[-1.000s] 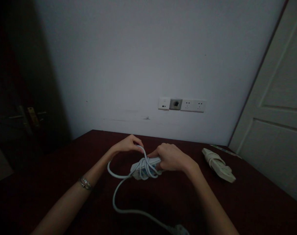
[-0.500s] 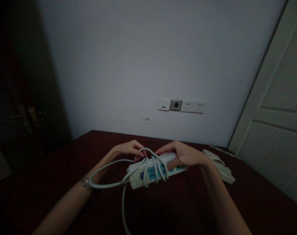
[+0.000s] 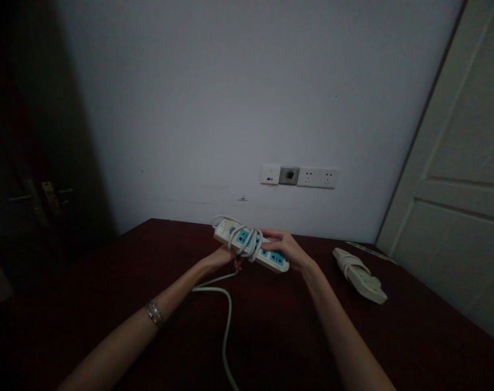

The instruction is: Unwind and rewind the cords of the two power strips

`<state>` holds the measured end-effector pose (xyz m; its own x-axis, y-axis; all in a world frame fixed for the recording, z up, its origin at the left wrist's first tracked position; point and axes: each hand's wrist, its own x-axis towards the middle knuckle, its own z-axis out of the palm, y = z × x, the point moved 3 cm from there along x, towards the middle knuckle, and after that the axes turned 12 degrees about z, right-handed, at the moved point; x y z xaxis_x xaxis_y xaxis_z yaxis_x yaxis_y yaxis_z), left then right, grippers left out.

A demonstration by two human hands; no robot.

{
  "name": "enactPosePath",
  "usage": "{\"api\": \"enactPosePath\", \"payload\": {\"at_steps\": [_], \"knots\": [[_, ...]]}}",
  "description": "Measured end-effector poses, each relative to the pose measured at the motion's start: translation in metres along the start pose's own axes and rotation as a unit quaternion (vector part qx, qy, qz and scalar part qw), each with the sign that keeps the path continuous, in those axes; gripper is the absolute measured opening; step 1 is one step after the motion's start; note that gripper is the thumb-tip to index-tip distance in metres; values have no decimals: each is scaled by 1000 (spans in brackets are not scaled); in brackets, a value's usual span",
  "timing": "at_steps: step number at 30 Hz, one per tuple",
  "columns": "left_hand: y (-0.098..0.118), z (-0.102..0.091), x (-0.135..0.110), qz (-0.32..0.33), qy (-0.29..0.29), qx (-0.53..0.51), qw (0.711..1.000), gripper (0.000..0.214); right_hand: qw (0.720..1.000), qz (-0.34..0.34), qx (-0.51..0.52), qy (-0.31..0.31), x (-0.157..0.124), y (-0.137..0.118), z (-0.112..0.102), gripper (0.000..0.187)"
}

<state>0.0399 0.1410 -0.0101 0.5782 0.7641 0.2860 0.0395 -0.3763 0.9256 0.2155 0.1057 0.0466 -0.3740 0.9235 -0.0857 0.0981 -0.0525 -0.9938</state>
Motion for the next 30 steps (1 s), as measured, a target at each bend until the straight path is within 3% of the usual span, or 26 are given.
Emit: {"api": "enactPosePath", "payload": {"at_steps": [3, 6, 8, 11, 13, 15, 17, 19, 21, 26, 28, 30], "knots": [[-4, 6, 0, -6, -6, 29, 1000, 16, 996, 3, 61, 73, 4, 0, -1, 52], [6, 4, -3, -23, -6, 162, 987, 27, 982, 6, 110, 154, 7, 1, -7, 48], [27, 0, -9, -34, 10, 332, 943, 39, 973, 10, 130, 191, 9, 4, -14, 47], [79, 7, -30, -36, 24, 575, 817, 34, 968, 14, 144, 206, 14, 12, -23, 46], [111, 26, -51, 13, -57, 608, 792, 28, 969, 13, 143, 201, 17, 16, -27, 45], [128, 55, -78, 89, -239, 560, 788, 36, 970, 8, 142, 197, 19, 18, -29, 43], [125, 80, -106, 110, -395, 529, 743, 50, 971, 6, 142, 191, 19, 18, -29, 43], [110, 93, -127, 120, -435, 556, 698, 49, 972, 10, 143, 187, 19, 17, -27, 44], [90, 99, -140, 161, -441, 569, 675, 38, 972, 11, 149, 184, 17, 15, -25, 46], [60, 87, -147, 206, -439, 564, 668, 25, 971, 5, 161, 177, 14, 10, -20, 47], [63, 75, -147, 196, -465, 507, 699, 15, 969, 1, 159, 190, 12, 8, -22, 49], [72, 58, -146, 164, -465, 413, 766, 13, 962, -11, 159, 222, 11, 6, -29, 52]]}}
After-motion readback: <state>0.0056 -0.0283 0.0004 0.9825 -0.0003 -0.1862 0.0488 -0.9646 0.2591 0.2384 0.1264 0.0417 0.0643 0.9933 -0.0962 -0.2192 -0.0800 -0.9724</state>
